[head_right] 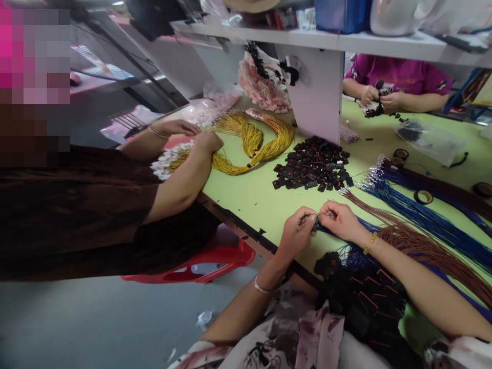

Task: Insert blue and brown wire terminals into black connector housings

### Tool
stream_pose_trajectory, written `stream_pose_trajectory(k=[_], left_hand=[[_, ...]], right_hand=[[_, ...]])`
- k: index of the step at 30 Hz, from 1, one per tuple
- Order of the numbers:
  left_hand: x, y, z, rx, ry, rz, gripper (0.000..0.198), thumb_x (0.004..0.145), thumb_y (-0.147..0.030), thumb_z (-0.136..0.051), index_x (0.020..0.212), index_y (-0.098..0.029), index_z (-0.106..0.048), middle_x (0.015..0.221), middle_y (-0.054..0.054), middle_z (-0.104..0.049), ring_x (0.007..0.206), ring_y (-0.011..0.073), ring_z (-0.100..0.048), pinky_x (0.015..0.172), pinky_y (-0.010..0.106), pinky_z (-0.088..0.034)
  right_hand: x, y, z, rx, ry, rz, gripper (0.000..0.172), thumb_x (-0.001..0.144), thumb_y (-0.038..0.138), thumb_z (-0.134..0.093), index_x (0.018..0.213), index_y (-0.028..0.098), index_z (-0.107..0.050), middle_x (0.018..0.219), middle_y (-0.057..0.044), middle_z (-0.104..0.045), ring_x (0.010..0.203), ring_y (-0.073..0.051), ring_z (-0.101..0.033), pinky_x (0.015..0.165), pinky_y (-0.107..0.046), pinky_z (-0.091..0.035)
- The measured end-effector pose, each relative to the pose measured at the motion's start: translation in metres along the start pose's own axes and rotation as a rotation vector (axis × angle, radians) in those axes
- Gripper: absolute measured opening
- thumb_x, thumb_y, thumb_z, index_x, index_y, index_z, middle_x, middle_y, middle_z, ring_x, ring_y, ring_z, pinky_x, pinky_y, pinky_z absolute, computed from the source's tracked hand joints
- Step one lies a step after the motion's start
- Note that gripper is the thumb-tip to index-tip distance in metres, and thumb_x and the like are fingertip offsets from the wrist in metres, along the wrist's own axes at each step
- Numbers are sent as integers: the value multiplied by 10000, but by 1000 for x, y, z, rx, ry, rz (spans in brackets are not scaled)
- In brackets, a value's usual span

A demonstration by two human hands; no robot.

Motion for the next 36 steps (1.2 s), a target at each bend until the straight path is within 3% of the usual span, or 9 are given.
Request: stream_pose_trajectory(k=[4, 9, 14, 19, 36], left_hand=[[0, 0, -3, -21, 26, 31, 155, 813, -319, -547, 746, -179, -548, 535, -39, -512, 471, 95, -471, 479, 216, -361], [4, 2, 0, -89, -29, 87, 163, 783, -320, -577, 733, -168, -547, 521, -47, -509, 447, 81, -463, 460, 201, -361], [6, 4, 3, -137, -3, 125, 188, 766, -331, -604, 707, -166, -537, 519, -46, -510, 438, 75, -462, 454, 200, -368], [6, 3, 0, -148, 30, 150, 188, 750, -322, -615, 688, -164, -535, 517, -45, -510, 431, 73, -455, 445, 201, -375], [4, 6, -4, -139, 20, 172, 185, 741, -321, -593, 670, -165, -523, 506, -46, -507, 421, 71, -436, 424, 201, -355]], right_hand=[[-1, -1, 2, -56, 0, 0, 122, 772, 249, -542, 684, 164, -541, 611, 43, -483, 570, -79, -399, 534, -199, -336], [-3, -2, 5, -74, 17, -37, 141, 776, 244, -527, 660, 165, -530, 579, 51, -458, 540, -74, -377, 514, -197, -319], [-3, 3, 3, -120, 6, 43, 110, 780, 278, -576, 808, 172, -565, 620, 44, -493, 551, -85, -409, 512, -197, -336], [-3, 4, 2, -279, 5, 124, 113, 795, 232, -539, 711, 170, -582, 606, 28, -512, 564, -91, -428, 532, -200, -336], [-3, -5, 2, -247, 15, 42, 100, 738, 196, -518, 647, 162, -547, 566, 39, -489, 542, -80, -400, 516, -194, -315]])
Point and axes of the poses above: each hand's wrist, its own x-axis towards the middle knuckle, its own z-axis out of the back of the hand, y = z × x, the point moved 1 cm from there along x, towards the middle knuckle
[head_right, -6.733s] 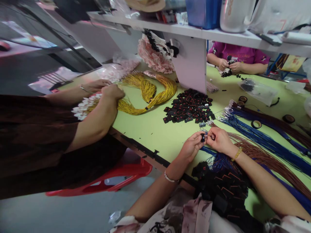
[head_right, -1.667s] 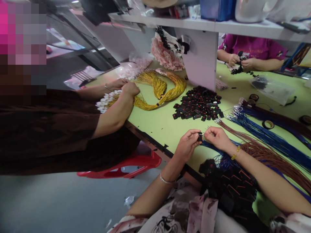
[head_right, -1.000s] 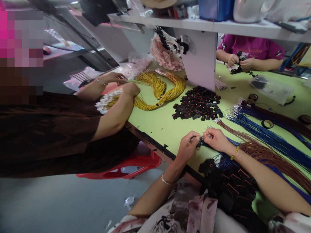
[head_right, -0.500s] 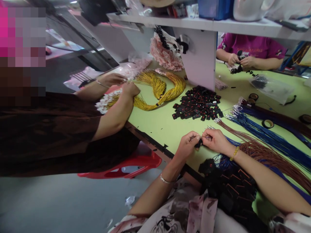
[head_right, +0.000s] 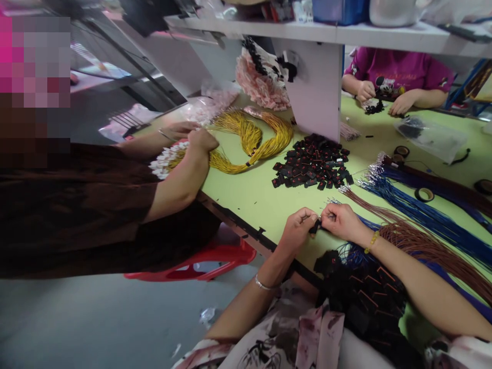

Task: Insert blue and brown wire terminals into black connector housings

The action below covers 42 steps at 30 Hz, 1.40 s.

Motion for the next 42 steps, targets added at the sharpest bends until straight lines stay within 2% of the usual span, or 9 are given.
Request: stream_pose_trajectory(k=[9, 13, 15, 17, 22, 26, 31, 37, 42], left_hand=[[3, 3, 2, 5, -5, -35, 188, 763, -327, -613, 711, -156, -552, 539, -44, -518, 447, 69, -457, 445, 197, -389], [7, 5, 6, -202, -51, -34, 255, 715, -336, -703, 856, -148, -605, 755, 14, -641, 636, 91, -573, 580, 202, -468], [10, 7, 9, -332, -81, 8, 336, 674, -326, -752, 925, -145, -622, 871, 45, -670, 734, 102, -604, 662, 208, -485], [13, 10, 12, -444, -58, 73, 347, 650, -317, -778, 911, -134, -640, 860, 48, -671, 746, 102, -611, 697, 211, -490], [14, 13, 13, -587, 60, 220, 272, 665, -246, -768, 897, -145, -668, 893, 38, -657, 710, 96, -605, 657, 213, -505], [13, 13, 11, -623, 103, 244, 274, 710, -190, -722, 975, -157, -664, 983, 48, -641, 721, 87, -600, 655, 211, -512], [13, 13, 10, -636, 143, 262, 319, 730, -170, -698, 1043, -151, -639, 988, 65, -646, 750, 97, -608, 679, 217, -512], [13, 13, 12, -583, 118, 246, 362, 672, -225, -760, 1007, -155, -641, 976, 55, -657, 732, 100, -612, 661, 218, -510], [10, 10, 10, -446, 56, 197, 427, 646, -278, -782, 1027, -160, -627, 936, 49, -666, 722, 96, -607, 645, 212, -493]], right_hand=[[2, -1, 2, 177, 18, -148, 188, 774, 304, -524, 676, 150, -566, 593, 36, -482, 540, -78, -370, 494, -197, -296], [1, -1, 4, 200, -14, -173, 222, 780, 343, -531, 667, 153, -550, 583, 38, -468, 535, -80, -366, 490, -201, -292], [1, 0, 4, 208, -8, -159, 234, 788, 357, -530, 675, 154, -554, 593, 33, -486, 543, -84, -380, 504, -203, -308], [0, 0, 3, 199, -1, -133, 238, 798, 356, -527, 672, 155, -549, 605, 27, -499, 557, -87, -392, 520, -204, -323], [-1, 0, 1, 105, -13, -120, 229, 804, 333, -524, 652, 162, -532, 573, 38, -457, 526, -80, -339, 482, -204, -270], [-2, 0, -1, 38, -14, -88, 220, 798, 300, -518, 621, 170, -502, 547, 46, -430, 505, -75, -311, 477, -207, -252], [-2, 0, -3, -26, -25, -56, 218, 792, 273, -507, 600, 173, -482, 528, 48, -419, 499, -75, -307, 477, -207, -244], [-2, 1, -2, -77, -32, -31, 207, 783, 258, -510, 595, 173, -494, 520, 46, -434, 500, -77, -314, 470, -211, -228], [-2, 2, -3, -76, -30, -24, 180, 763, 228, -516, 593, 173, -504, 535, 39, -472, 518, -80, -356, 493, -204, -263]])
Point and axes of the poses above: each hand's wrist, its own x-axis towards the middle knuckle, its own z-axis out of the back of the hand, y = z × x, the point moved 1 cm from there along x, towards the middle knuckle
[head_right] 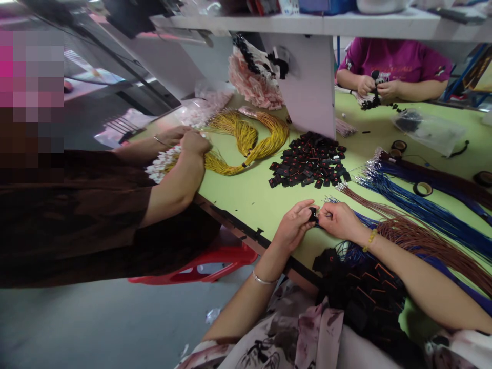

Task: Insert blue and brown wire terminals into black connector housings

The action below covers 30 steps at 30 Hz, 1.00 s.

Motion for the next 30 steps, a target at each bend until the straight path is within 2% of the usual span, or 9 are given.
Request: stream_pose_trajectory(k=[5, 10, 16, 19, 21, 23, 25, 28, 30], left_hand=[[-4, 3, -9, 121, -63, -134, 347, 623, -298, -786, 891, -130, -643, 723, 3, -631, 634, 71, -564, 612, 195, -473], [-3, 1, -9, 33, -109, -94, 382, 574, -313, -806, 860, -131, -629, 701, -8, -623, 618, 71, -564, 608, 205, -481], [-5, 6, -12, 97, -123, -133, 350, 600, -311, -788, 849, -128, -623, 737, 13, -643, 647, 87, -576, 607, 211, -477], [-5, 9, -10, 139, -113, -143, 347, 607, -322, -785, 846, -129, -625, 751, 20, -645, 659, 98, -577, 610, 223, -489], [-5, 8, -7, 146, -88, -114, 355, 606, -337, -787, 850, -132, -632, 737, 15, -635, 642, 94, -568, 601, 225, -494], [-4, 5, -2, 156, -71, -85, 357, 612, -349, -787, 860, -136, -641, 737, 17, -632, 643, 91, -569, 596, 217, -492], [-3, 2, 0, 172, -55, -57, 358, 616, -351, -786, 872, -141, -648, 741, 24, -636, 659, 98, -579, 582, 205, -484], [-2, 0, 0, 176, -25, -20, 372, 616, -351, -789, 895, -147, -650, 757, 34, -645, 691, 118, -600, 570, 205, -484], [-1, 0, -2, 169, -13, -11, 377, 618, -356, -788, 900, -146, -650, 771, 39, -651, 711, 125, -611, 589, 212, -494]], right_hand=[[0, 2, -2, -14, 10, 2, 213, 779, 248, -512, 581, 173, -493, 521, 36, -463, 505, -82, -354, 487, -208, -259], [-1, 2, 1, -44, 39, 33, 166, 805, 239, -487, 656, 175, -523, 551, 38, -476, 514, -83, -369, 497, -204, -265], [1, 3, -7, -115, 8, 21, 240, 801, 261, -500, 578, 183, -461, 483, 47, -412, 466, -83, -316, 476, -226, -212], [1, 2, -4, -126, 57, 27, 245, 811, 282, -511, 590, 182, -483, 507, 36, -464, 476, -87, -344, 485, -226, -233], [3, 0, 6, -113, 81, 31, 229, 841, 283, -482, 642, 180, -530, 566, 20, -530, 517, -97, -406, 513, -221, -273], [6, -6, 21, -149, 30, -9, 223, 870, 284, -449, 713, 181, -570, 652, -1, -589, 583, -112, -468, 553, -224, -305], [9, -15, 35, -305, -26, -115, 161, 842, 286, -504, 746, 185, -583, 698, -16, -619, 599, -124, -480, 559, -236, -296], [11, -30, 44, -518, 41, -259, 77, 772, 270, -592, 755, 195, -593, 726, -29, -641, 614, -142, -493, 549, -248, -265], [10, -36, 44, -564, 83, -289, 74, 787, 255, -565, 748, 199, -593, 737, -35, -649, 623, -148, -503, 550, -253, -256]])
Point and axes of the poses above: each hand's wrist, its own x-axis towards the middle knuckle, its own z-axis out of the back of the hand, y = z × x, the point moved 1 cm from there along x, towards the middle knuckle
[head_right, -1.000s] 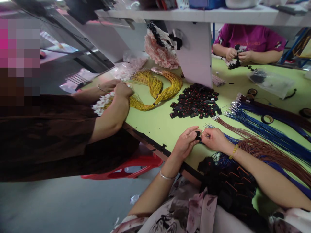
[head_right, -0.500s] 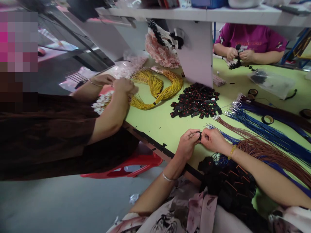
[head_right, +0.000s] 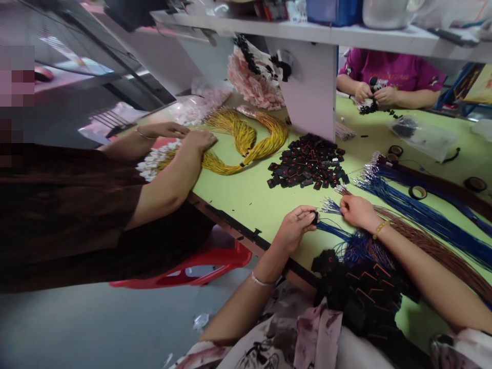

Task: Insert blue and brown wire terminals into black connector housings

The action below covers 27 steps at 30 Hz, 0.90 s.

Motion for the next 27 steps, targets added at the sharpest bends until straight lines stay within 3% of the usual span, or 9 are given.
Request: stream_pose_trajectory(k=[9, 14, 20, 27], left_hand=[[4, 0, -6, -115, 15, -7, 394, 628, -329, -783, 951, -146, -651, 794, 33, -638, 717, 106, -592, 680, 234, -504], [7, 2, -13, -192, 42, 15, 342, 649, -294, -763, 935, -147, -645, 803, 26, -613, 722, 93, -565, 669, 214, -477], [10, 5, -18, -282, 37, 19, 277, 663, -228, -732, 913, -155, -636, 860, 32, -598, 747, 99, -550, 666, 215, -454], [9, 5, -20, -347, 69, 8, 238, 707, -193, -681, 935, -158, -622, 888, 39, -594, 747, 102, -534, 676, 230, -435]], right_hand=[[-9, 1, 0, -165, -94, 57, 153, 874, 246, -438, 855, 179, -574, 785, -88, -654, 621, -171, -515, 557, -283, -234], [-7, 8, -1, 161, -118, 106, 132, 846, 270, -465, 807, 183, -555, 660, -18, -596, 568, -134, -483, 555, -245, -304], [-3, 28, -2, 593, -140, 225, 126, 795, 273, -513, 749, 173, -573, 690, 0, -591, 604, -113, -484, 582, -225, -377], [-16, 36, -7, 710, -88, 164, 118, 748, 260, -533, 685, 166, -569, 596, 22, -539, 553, -102, -427, 529, -217, -342]])
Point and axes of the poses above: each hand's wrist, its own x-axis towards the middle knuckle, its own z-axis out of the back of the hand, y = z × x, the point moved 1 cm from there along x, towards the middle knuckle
